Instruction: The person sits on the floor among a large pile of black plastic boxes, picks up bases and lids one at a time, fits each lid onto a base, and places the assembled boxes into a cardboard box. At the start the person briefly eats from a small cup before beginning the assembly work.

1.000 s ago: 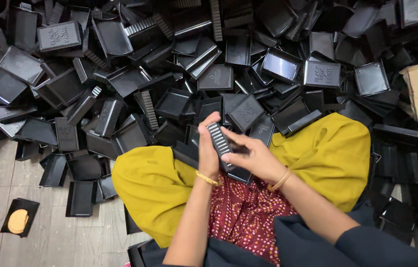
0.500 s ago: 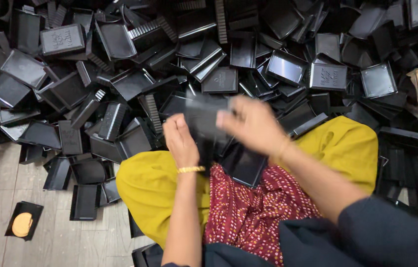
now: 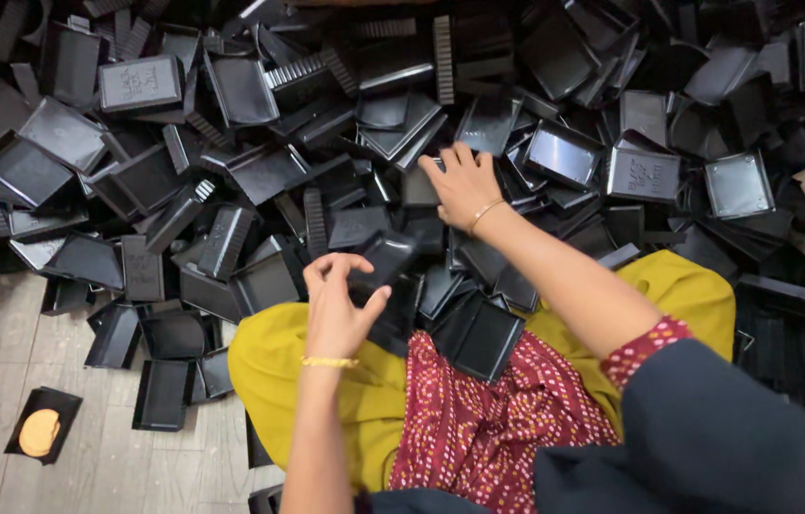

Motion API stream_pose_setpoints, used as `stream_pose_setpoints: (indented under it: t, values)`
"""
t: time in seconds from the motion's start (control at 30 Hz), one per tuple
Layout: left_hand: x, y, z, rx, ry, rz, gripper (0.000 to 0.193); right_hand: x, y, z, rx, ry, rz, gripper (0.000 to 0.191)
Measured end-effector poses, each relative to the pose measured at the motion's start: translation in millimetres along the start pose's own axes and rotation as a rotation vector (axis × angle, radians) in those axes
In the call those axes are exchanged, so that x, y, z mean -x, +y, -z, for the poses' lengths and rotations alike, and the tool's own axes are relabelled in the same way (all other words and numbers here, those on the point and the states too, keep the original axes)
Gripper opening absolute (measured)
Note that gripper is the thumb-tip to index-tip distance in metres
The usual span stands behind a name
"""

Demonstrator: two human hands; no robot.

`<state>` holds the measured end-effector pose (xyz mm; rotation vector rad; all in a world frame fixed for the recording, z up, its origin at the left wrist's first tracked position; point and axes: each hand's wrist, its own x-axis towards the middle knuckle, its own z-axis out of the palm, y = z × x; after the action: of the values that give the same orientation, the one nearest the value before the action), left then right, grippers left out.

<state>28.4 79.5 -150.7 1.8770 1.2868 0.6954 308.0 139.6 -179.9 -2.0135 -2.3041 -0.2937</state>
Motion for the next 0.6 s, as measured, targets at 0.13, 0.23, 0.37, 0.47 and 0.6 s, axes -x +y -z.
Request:
stream_pose_setpoints:
  t: [0.13, 0.23, 0.37, 0.47, 0.6]
  values:
    - [17, 17, 12, 0.347, -0.067, -0.005, 0.065, 23, 7, 34, -0.118, 0.084, -0.011, 0.069]
    - [15, 27, 3, 1.057, -0.087, 0.024, 0.065, 53, -3, 77, -0.708, 0.110, -0.351, 0.062]
    - [5, 35, -27, 1.374, -0.038, -0.030, 0.057, 110, -34, 131, -1.632, -0.045, -0.322, 0.050]
    - [4, 40, -44, 1.511, -0.071, 0.023, 0.057, 137, -62, 142, -1.511, -0.240, -0.489, 0.055]
    - [7, 46, -58, 1.442, -0.060, 0.017, 0.056, 148, -74, 140, -1.457, -0.099, -0.649, 0.055]
